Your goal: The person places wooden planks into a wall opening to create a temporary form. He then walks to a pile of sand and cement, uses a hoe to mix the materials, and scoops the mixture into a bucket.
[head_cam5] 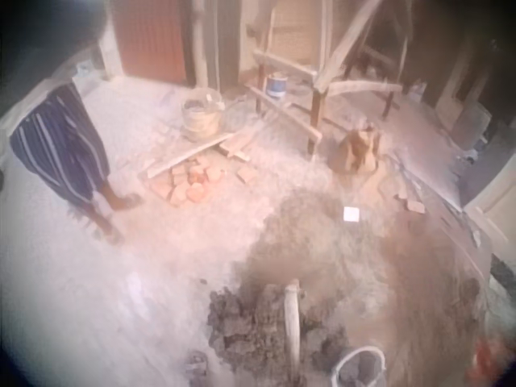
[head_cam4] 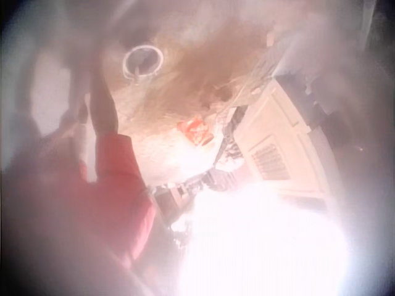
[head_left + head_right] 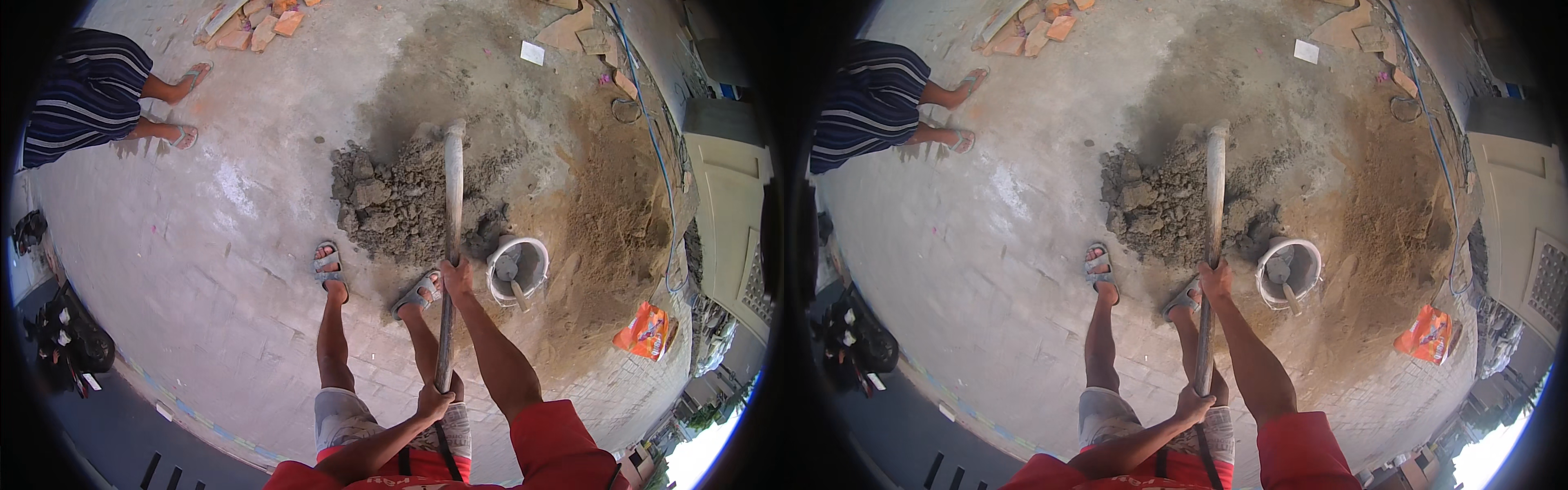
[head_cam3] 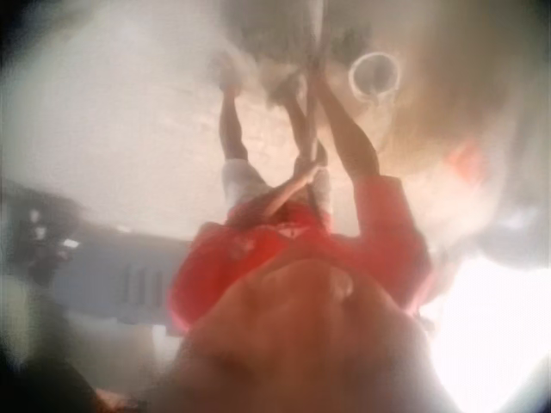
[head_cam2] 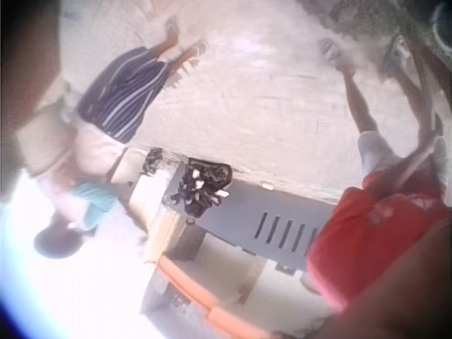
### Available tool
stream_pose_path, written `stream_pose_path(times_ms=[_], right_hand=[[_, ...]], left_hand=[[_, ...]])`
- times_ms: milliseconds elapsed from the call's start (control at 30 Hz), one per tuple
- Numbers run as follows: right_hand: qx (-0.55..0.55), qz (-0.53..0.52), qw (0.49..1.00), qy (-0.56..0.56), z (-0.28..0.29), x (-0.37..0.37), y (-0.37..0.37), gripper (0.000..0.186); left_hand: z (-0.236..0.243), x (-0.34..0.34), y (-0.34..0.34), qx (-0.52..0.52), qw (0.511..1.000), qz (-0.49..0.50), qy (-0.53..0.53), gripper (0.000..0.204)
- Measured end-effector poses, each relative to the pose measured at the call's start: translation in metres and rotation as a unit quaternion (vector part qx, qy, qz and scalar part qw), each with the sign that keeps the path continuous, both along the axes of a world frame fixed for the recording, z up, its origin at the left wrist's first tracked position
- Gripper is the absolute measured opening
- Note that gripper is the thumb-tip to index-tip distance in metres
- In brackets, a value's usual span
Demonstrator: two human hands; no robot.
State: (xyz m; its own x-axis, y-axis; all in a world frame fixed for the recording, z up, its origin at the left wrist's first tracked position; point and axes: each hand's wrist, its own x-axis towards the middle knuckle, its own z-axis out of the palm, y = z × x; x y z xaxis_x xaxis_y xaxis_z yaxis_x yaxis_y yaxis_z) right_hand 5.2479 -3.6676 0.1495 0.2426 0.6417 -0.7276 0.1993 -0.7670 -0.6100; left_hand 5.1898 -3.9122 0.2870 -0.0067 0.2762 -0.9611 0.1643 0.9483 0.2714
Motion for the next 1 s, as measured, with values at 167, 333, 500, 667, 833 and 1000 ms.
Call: stream_pose_path(times_ms=[167,333,500,667,833,1000], right_hand=[[-0.010,-0.091,0.995,0.046,0.009,0.079,0.089,0.019],[-0.096,-0.132,0.987,-0.009,-0.001,0.165,0.127,0.018],[-0.127,-0.303,0.944,0.031,-0.021,0.163,0.093,0.017],[-0.112,-0.399,0.910,0.025,-0.043,0.053,0.071,0.017],[-0.117,-0.467,0.873,0.073,-0.021,-0.097,0.074,0.020],[-0.092,-0.530,0.823,0.182,-0.004,-0.204,0.072,0.009]], left_hand=[[0.015,0.016,0.119,0.079,0.982,-0.163,-0.052,0.044],[0.033,0.029,0.215,0.046,0.967,-0.195,-0.155,0.043],[0.023,-0.042,0.254,0.102,0.918,-0.366,-0.114,0.057],[0.030,-0.176,0.307,0.042,0.878,-0.456,-0.142,0.054],[0.059,-0.298,0.344,0.035,0.841,-0.539,-0.037,0.051],[0.043,-0.404,0.344,0.039,0.841,-0.540,0.019,0.040]])
